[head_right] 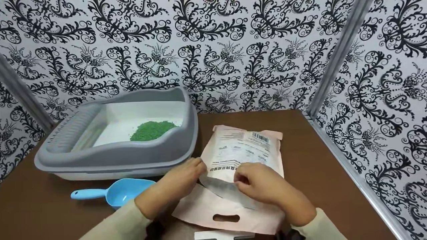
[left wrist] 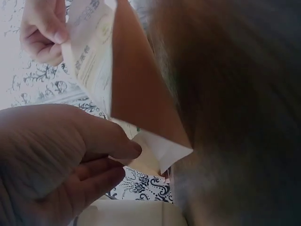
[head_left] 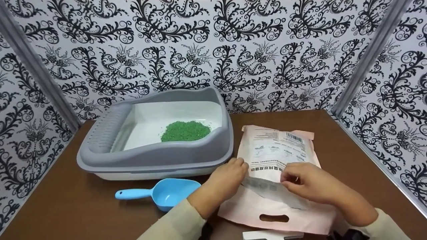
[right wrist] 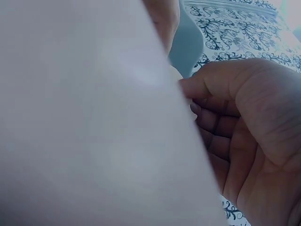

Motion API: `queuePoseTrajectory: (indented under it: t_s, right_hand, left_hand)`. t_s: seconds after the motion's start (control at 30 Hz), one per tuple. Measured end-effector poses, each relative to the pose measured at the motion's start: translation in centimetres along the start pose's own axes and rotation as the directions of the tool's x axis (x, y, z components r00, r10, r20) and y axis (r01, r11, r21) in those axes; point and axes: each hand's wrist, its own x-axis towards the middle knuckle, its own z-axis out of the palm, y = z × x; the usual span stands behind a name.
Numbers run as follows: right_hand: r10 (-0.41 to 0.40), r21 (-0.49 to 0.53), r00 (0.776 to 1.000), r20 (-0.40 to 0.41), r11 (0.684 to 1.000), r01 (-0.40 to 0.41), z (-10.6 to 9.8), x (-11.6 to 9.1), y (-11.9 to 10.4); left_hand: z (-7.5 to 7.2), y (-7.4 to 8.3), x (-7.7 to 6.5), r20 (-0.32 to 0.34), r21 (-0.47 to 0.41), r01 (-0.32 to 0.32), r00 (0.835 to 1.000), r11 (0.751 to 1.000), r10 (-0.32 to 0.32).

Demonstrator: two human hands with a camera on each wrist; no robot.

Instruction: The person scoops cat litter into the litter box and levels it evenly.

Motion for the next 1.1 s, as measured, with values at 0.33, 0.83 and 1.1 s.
queuePoseTrajectory:
  t_s: [0.33,0.83,1.1]
  right_hand:
    - [-0.021,-0.052,0.999,0.037,0.998,0.023,0.4,-0.1,0.0]
    - [-0.019,-0.075,0.999,0.034,0.997,0.022,-0.2,-0.6,0.6]
    - [-0.070,-0.098,0.996,-0.047,0.993,0.065,-1.4,-3.6,3.4]
  left_hand:
    - [-0.3,0.0,0.0,-0.032,0.063,0.017,0.999,0.998,-0.015]
    - [0.0,-0.4,-0.8,-0.026,0.091,0.065,0.998,0.994,-0.062]
    - [-0.2,-0.1,-0.5,-0.007,0.109,0.082,0.997,0.991,-0.082]
